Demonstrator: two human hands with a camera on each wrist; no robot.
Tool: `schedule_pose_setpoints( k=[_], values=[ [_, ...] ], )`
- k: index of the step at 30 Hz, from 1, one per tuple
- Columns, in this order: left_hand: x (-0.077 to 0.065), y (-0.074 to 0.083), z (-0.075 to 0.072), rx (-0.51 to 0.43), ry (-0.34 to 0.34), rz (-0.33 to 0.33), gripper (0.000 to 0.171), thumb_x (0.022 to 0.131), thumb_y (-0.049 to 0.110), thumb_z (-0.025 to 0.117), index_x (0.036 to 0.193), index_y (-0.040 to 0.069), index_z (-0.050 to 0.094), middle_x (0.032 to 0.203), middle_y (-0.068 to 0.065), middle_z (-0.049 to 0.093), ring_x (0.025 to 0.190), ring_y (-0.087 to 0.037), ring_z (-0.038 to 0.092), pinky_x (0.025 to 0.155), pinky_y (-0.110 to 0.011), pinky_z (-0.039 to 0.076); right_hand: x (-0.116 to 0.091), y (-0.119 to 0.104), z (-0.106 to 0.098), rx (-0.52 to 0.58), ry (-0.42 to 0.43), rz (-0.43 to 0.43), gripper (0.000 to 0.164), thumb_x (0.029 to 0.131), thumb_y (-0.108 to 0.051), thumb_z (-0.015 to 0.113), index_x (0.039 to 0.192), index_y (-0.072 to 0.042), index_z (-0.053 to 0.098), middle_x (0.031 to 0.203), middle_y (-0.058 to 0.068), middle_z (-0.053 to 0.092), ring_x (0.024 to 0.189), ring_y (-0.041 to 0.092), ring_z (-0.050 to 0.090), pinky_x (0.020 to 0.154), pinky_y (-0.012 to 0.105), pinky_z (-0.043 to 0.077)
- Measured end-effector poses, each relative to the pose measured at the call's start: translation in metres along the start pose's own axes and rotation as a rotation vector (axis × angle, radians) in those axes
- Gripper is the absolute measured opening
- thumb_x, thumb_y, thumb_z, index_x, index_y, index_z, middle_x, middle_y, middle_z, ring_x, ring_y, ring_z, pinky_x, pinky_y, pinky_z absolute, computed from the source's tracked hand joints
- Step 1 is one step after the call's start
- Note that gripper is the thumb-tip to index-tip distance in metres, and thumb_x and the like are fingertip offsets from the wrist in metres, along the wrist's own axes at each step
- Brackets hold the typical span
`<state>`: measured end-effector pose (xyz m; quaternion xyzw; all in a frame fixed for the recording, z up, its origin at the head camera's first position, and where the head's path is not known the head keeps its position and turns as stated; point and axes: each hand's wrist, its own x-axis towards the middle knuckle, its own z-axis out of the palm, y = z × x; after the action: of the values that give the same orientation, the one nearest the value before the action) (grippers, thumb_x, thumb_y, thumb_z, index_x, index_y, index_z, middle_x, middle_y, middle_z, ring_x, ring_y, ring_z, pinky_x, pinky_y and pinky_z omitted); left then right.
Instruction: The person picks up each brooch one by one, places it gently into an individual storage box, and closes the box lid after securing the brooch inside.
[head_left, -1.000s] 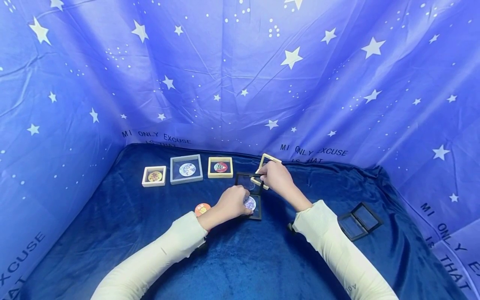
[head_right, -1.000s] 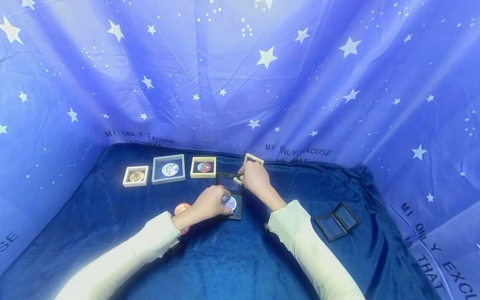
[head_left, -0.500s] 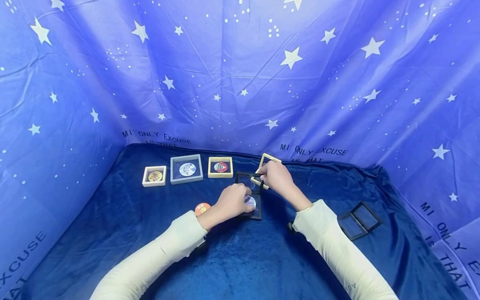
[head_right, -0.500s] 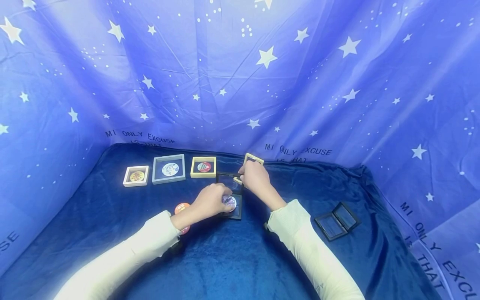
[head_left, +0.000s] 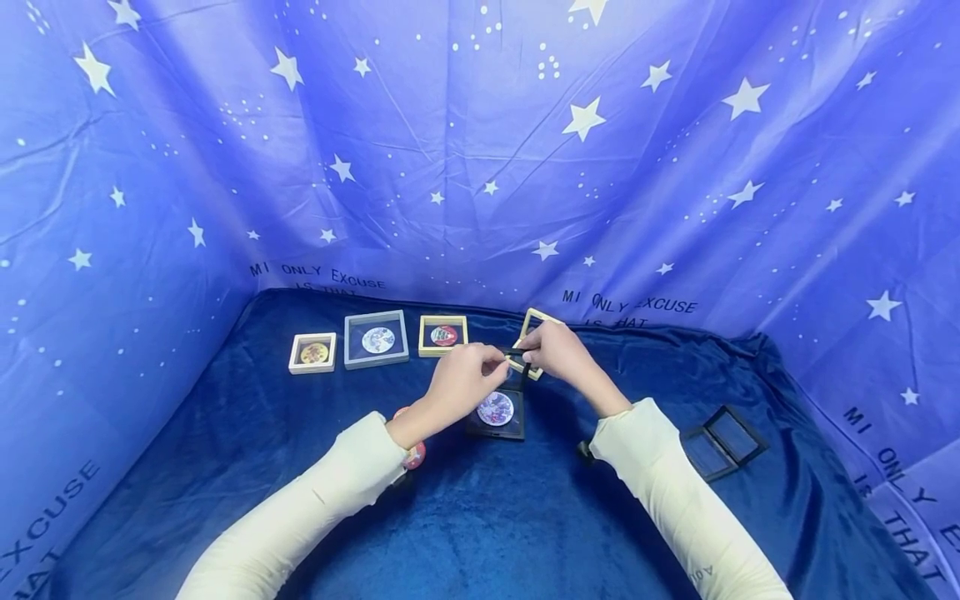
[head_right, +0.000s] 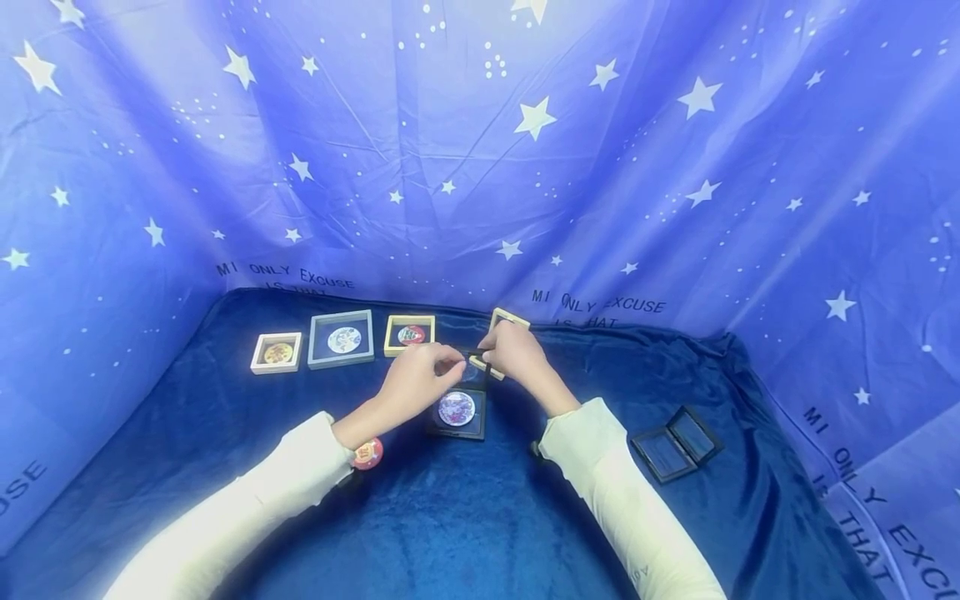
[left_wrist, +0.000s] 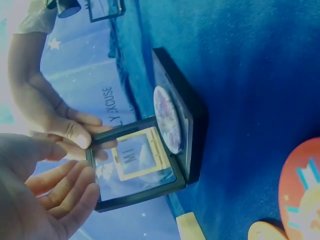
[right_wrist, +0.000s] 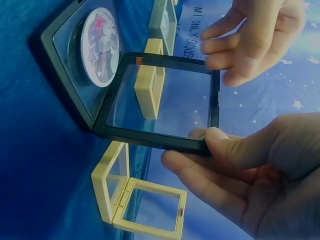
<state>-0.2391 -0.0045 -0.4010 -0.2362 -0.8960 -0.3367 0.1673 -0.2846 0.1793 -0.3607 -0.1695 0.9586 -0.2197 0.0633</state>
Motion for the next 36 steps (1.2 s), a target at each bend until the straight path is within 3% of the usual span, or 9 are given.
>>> schedule_pose_setpoints(
  k=[6, 10, 14, 22, 28, 30, 32, 34, 36],
  values=[
    [0.008, -0.006, -0.005, -0.052, 0.145, -0.002, 0.013, 0.093, 0.014, 0.067, 0.094, 0.008, 0.079, 0.08, -0.002, 0.075, 0.071, -0.012, 0.067, 0.065, -0.026, 0.053, 0.0, 0.005, -0.002, 0.077, -0.058, 0.002, 0.022, 0.097, -0.005, 0.066, 0.116, 0.002, 0.075, 0.116, 0.022, 0.074, 0.088, 0.03, 0.076, 0.081, 0.041, 0.06],
    [0.012, -0.012, -0.007, -0.053, 0.184, -0.028, 0.012, 0.093, 0.014, 0.069, 0.094, 0.007, 0.079, 0.08, -0.003, 0.075, 0.071, -0.014, 0.069, 0.066, -0.029, 0.054, -0.001, 0.007, -0.002, 0.116, -0.075, 0.031, 0.025, 0.1, -0.011, 0.063, 0.119, 0.002, 0.074, 0.115, 0.022, 0.074, 0.092, 0.032, 0.075, 0.082, 0.041, 0.06],
    [0.013, -0.016, -0.008, -0.035, 0.18, -0.086, 0.013, 0.093, 0.017, 0.071, 0.096, 0.007, 0.078, 0.084, -0.004, 0.076, 0.074, -0.018, 0.069, 0.066, -0.031, 0.054, -0.002, 0.008, -0.001, 0.162, -0.077, 0.076, 0.03, 0.103, -0.019, 0.06, 0.121, 0.002, 0.073, 0.113, 0.021, 0.075, 0.097, 0.035, 0.074, 0.086, 0.044, 0.059],
    [0.014, -0.021, -0.011, -0.036, 0.104, -0.191, 0.025, 0.096, 0.022, 0.069, 0.109, 0.002, 0.077, 0.105, -0.014, 0.077, 0.093, -0.03, 0.074, 0.08, -0.043, 0.057, -0.004, 0.013, 0.001, 0.273, -0.086, 0.129, 0.041, 0.107, -0.029, 0.052, 0.122, 0.003, 0.072, 0.104, 0.023, 0.076, 0.101, 0.036, 0.074, 0.088, 0.043, 0.059],
    [0.016, -0.023, -0.013, -0.055, 0.003, -0.26, 0.034, 0.099, 0.03, 0.064, 0.114, 0.001, 0.076, 0.108, -0.014, 0.078, 0.095, -0.028, 0.074, 0.086, -0.044, 0.058, -0.003, 0.018, 0.005, 0.377, -0.135, 0.185, 0.048, 0.109, -0.032, 0.046, 0.132, 0.007, 0.064, 0.113, 0.028, 0.072, 0.108, 0.036, 0.072, 0.094, 0.045, 0.057],
    [0.017, -0.024, -0.014, -0.064, -0.032, -0.281, 0.035, 0.099, 0.032, 0.063, 0.111, 0.001, 0.077, 0.101, -0.013, 0.078, 0.09, -0.025, 0.074, 0.084, -0.041, 0.058, -0.003, 0.02, 0.007, 0.399, -0.155, 0.201, 0.051, 0.11, -0.034, 0.044, 0.135, 0.008, 0.061, 0.118, 0.03, 0.07, 0.111, 0.038, 0.071, 0.095, 0.047, 0.056],
    [0.017, -0.026, -0.015, -0.079, -0.067, -0.292, 0.035, 0.1, 0.032, 0.062, 0.104, 0.001, 0.078, 0.081, -0.008, 0.075, 0.076, -0.02, 0.07, 0.076, -0.035, 0.056, -0.002, 0.021, 0.008, 0.422, -0.178, 0.211, 0.054, 0.111, -0.035, 0.041, 0.137, 0.008, 0.058, 0.122, 0.032, 0.068, 0.115, 0.04, 0.069, 0.097, 0.048, 0.055],
    [0.018, -0.028, -0.017, -0.093, -0.11, -0.301, 0.039, 0.101, 0.033, 0.061, 0.084, 0.002, 0.076, 0.06, -0.002, 0.061, 0.058, -0.015, 0.057, 0.063, -0.029, 0.048, -0.002, 0.022, 0.009, 0.442, -0.199, 0.218, 0.056, 0.111, -0.037, 0.039, 0.138, 0.009, 0.056, 0.124, 0.033, 0.066, 0.117, 0.041, 0.068, 0.098, 0.049, 0.055],
    [0.019, -0.03, -0.018, -0.106, -0.149, -0.311, 0.048, 0.102, 0.035, 0.059, 0.064, 0.006, 0.065, 0.049, 0.003, 0.042, 0.048, -0.012, 0.041, 0.055, -0.025, 0.036, -0.002, 0.023, 0.01, 0.463, -0.216, 0.228, 0.058, 0.111, -0.038, 0.039, 0.139, 0.01, 0.055, 0.125, 0.033, 0.065, 0.118, 0.042, 0.067, 0.099, 0.049, 0.054]
  ],
)
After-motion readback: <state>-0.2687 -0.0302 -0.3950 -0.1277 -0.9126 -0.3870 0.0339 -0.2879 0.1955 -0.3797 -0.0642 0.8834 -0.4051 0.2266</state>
